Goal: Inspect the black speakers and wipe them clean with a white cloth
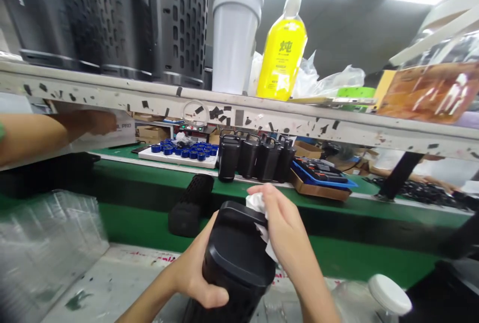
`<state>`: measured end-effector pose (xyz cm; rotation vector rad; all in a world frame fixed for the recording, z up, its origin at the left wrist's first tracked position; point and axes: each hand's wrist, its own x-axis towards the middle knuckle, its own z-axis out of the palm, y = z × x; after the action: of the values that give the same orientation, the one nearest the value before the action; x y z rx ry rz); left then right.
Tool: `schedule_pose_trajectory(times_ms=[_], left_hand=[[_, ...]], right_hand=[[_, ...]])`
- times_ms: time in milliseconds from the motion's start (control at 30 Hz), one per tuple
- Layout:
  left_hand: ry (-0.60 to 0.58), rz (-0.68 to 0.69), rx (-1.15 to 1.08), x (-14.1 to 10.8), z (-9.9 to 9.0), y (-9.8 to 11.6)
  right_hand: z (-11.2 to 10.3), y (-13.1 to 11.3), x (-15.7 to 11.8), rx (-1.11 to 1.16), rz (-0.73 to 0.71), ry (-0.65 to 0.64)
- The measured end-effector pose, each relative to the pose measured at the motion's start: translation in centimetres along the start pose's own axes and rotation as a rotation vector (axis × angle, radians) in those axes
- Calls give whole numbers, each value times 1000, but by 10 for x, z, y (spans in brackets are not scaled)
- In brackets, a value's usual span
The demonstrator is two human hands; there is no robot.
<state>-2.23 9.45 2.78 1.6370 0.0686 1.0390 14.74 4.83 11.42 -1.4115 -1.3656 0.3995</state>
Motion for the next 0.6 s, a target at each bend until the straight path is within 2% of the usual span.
schedule_pose_trajectory(times_ms=[67,167,267,333,400,467,533,600], left_hand=[[8,-3,41,0,1,-2],[40,-26,176,-2,2,-5],[1,-90,286,-5,1,-6],[-43,-129,296,-6,-1,-6],[-32,-141,277,-6,-5,-7],[-2,-139,244,-5,-11,-9],[24,-131,184,-3,-17,-11],[48,-115,94,-2,-20,-13]], right_hand=[[8,-15,5,-241,-114,-94],[38,-29,4,-533,-286,-78],[69,-34,-2,-669,-516,-146],[76,-36,-5,-669,-668,-251],[68,-35,-9,-617,-784,-344],[51,-31,-15,-478,-825,-438],[29,-19,-22,-218,-739,-530],[8,-3,-29,81,-493,-493]])
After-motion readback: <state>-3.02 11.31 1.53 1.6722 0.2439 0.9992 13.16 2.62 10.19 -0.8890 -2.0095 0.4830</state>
